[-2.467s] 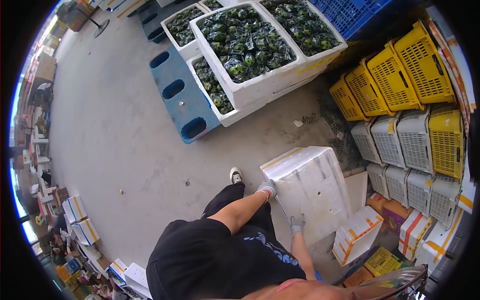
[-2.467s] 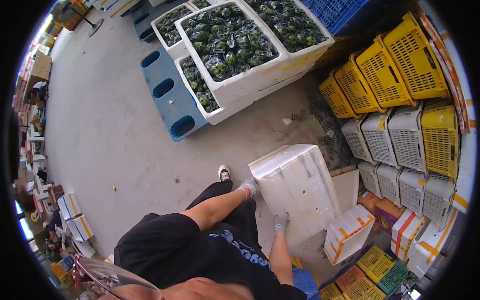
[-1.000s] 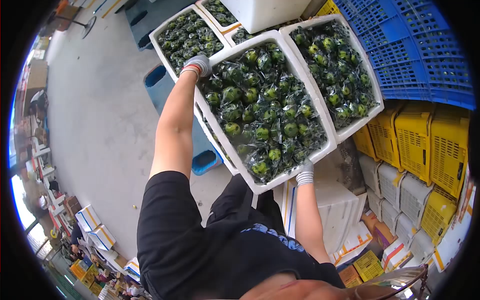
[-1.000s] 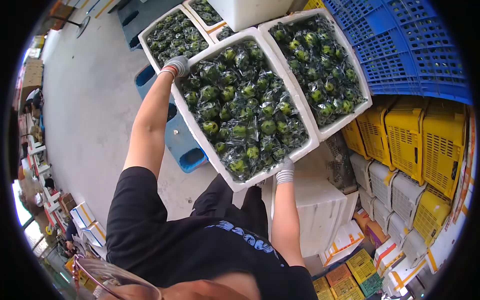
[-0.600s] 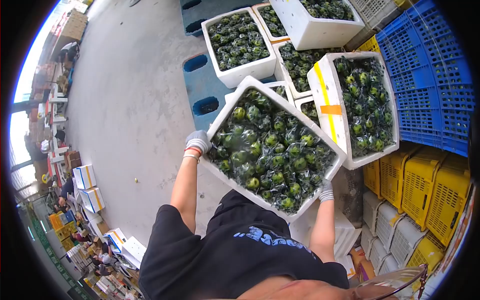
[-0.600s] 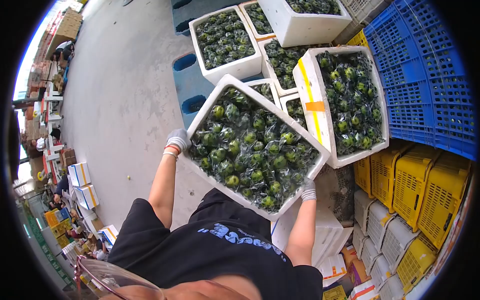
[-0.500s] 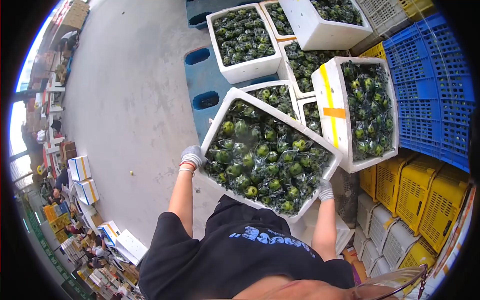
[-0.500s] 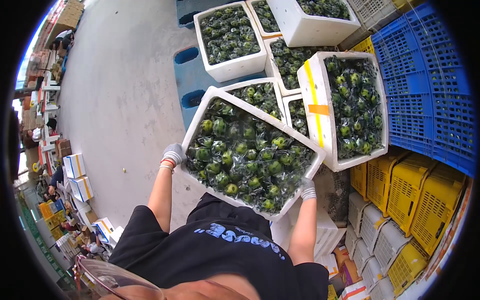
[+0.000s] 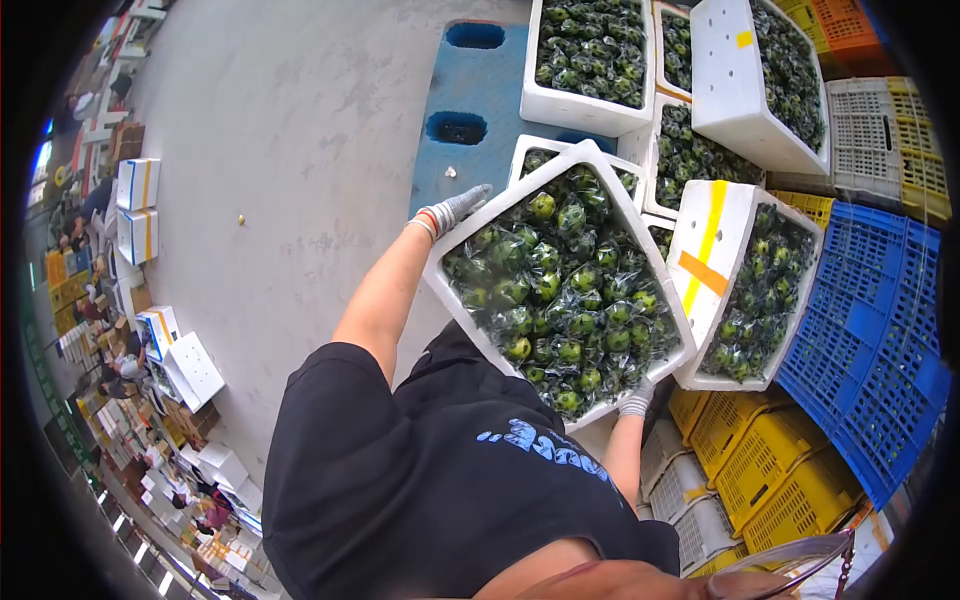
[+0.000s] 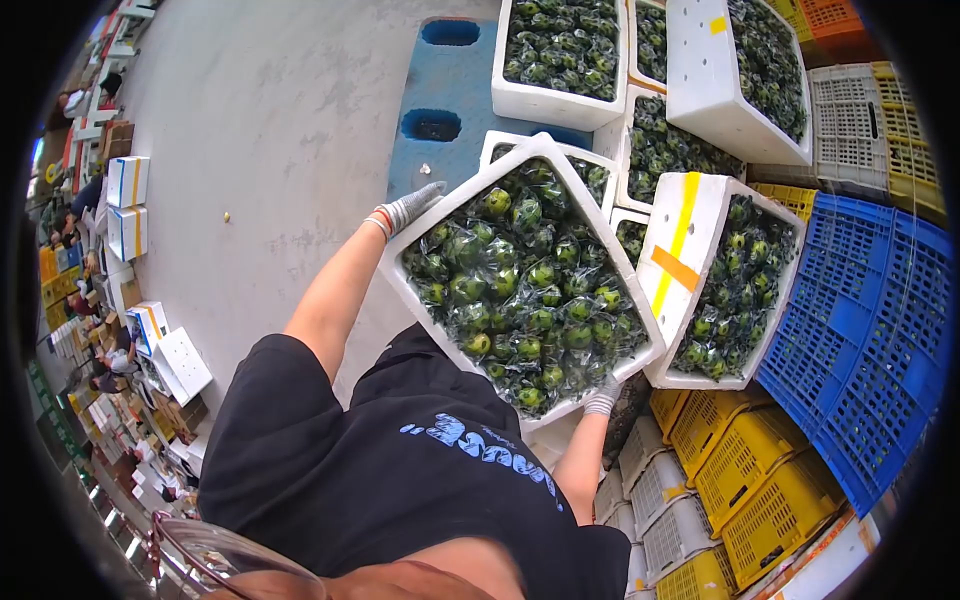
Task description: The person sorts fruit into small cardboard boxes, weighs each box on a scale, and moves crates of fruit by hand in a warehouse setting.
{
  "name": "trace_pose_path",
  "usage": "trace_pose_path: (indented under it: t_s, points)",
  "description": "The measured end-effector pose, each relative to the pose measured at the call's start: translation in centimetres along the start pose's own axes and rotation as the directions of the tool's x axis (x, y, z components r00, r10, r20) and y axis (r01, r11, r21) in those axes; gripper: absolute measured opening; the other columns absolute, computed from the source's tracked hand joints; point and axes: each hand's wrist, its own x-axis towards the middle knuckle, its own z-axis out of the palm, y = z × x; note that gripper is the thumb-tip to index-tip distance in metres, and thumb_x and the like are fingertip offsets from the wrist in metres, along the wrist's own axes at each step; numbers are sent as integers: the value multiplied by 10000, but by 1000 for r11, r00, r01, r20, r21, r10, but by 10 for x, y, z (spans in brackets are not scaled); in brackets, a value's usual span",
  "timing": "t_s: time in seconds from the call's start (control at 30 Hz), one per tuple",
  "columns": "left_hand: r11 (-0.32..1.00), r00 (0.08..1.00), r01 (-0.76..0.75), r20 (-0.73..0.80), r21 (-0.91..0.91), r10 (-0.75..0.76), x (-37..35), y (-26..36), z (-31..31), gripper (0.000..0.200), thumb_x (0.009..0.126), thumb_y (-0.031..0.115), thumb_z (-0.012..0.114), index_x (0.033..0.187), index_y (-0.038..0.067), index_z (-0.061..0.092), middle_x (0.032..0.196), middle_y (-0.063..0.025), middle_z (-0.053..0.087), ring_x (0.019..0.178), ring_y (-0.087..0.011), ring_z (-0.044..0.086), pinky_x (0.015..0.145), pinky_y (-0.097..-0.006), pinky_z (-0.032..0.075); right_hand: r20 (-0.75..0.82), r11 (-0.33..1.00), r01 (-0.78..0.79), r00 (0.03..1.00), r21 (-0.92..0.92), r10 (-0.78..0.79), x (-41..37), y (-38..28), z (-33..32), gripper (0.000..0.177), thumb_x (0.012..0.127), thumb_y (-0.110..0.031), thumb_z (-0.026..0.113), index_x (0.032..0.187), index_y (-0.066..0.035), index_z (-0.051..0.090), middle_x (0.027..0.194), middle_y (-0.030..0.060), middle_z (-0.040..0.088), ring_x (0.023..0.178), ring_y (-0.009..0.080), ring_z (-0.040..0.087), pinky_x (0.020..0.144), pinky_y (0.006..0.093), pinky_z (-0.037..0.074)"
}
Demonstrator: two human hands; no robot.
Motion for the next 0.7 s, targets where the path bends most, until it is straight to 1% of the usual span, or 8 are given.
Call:
trace_pose_path:
  t_s: [0.03, 0.07, 0.17, 0.27, 0.37, 0.5, 0.57, 0.7]
  points:
    - [999, 1000, -9, 8, 44, 8, 1, 0, 0, 638, 879, 613, 347, 1262, 142, 543, 1151, -55, 620, 914, -159, 605, 879, -262, 432, 53, 997, -76, 996, 24, 75, 4, 2, -6, 323, 788, -184, 587, 1070, -28, 591, 942, 164, 637, 835, 320, 615, 768, 468, 513]
    - [991, 993, -74, 88, -115, 85, 12, -8, -1, 605, 892, 597, 342, 1233, 150, 567, 1071, -42, 652, 808, -127, 619, 789, -249, 469, 105, 988, -150, 984, 46, 145, -8, -7, -2, 323, 796, -188, 577, 1075, -24, 587, 953, 164, 635, 853, 321, 611, 785, 467, 508]
    - [989, 969, 29, 248, -147, 9, 50, -5, -3, 634, 869, 607, 365, 1288, 158, 521, 1209, -58, 581, 1057, -198, 545, 951, -318, 373, 241, 981, -195, 953, 15, 186, -5, -15, -9, 360, 827, -216, 532, 1121, -11, 557, 1051, 165, 610, 952, 333, 581, 865, 471, 477]
    - [987, 989, -140, 51, 75, 137, 38, 32, 11, 666, 864, 596, 374, 1267, 89, 530, 1202, -85, 587, 1085, -239, 550, 935, -351, 390, 393, 968, -240, 899, 72, 193, -23, -24, -1, 400, 825, -210, 522, 1172, -12, 527, 1096, 162, 596, 986, 342, 572, 898, 470, 461]
    - [951, 993, 2, -116, 309, 36, 32, 71, 19, 707, 844, 616, 381, 1246, 56, 539, 1215, -130, 576, 1132, -297, 530, 945, -375, 382, 451, 987, -124, 890, 105, 64, -50, -35, 9, 450, 804, -239, 552, 1194, -18, 514, 1122, 171, 586, 1008, 343, 564, 905, 467, 459]
    - [901, 989, 16, -137, 434, 49, 37, 69, 18, 784, 819, 678, 345, 1256, 54, 530, 1257, -178, 536, 1187, -329, 484, 1000, -384, 327, 157, 934, -2, 986, 358, -58, -66, -42, 51, 638, 783, -537, 467, 1224, -78, 514, 1150, 96, 594, 1012, 341, 565, 939, 515, 402]
    - [947, 994, -27, -95, 320, 61, 42, 59, 22, 848, 784, 740, 328, 1282, 79, 515, 1306, -172, 495, 1214, -313, 455, 1021, -399, 299, 35, 913, 52, 997, 404, -72, -65, -45, 63, 637, 784, -539, 465, 1222, -78, 516, 1149, 96, 594, 1014, 340, 562, 939, 514, 400]
    - [979, 998, -48, -19, 196, 53, 60, 50, 16, 892, 729, 794, 365, 1251, 95, 553, 1268, -165, 527, 1170, -308, 488, 991, -409, 328, 25, 944, 55, 997, 324, -66, -60, -55, 74, 636, 786, -543, 459, 1217, -79, 519, 1148, 96, 594, 1017, 337, 558, 941, 511, 397]
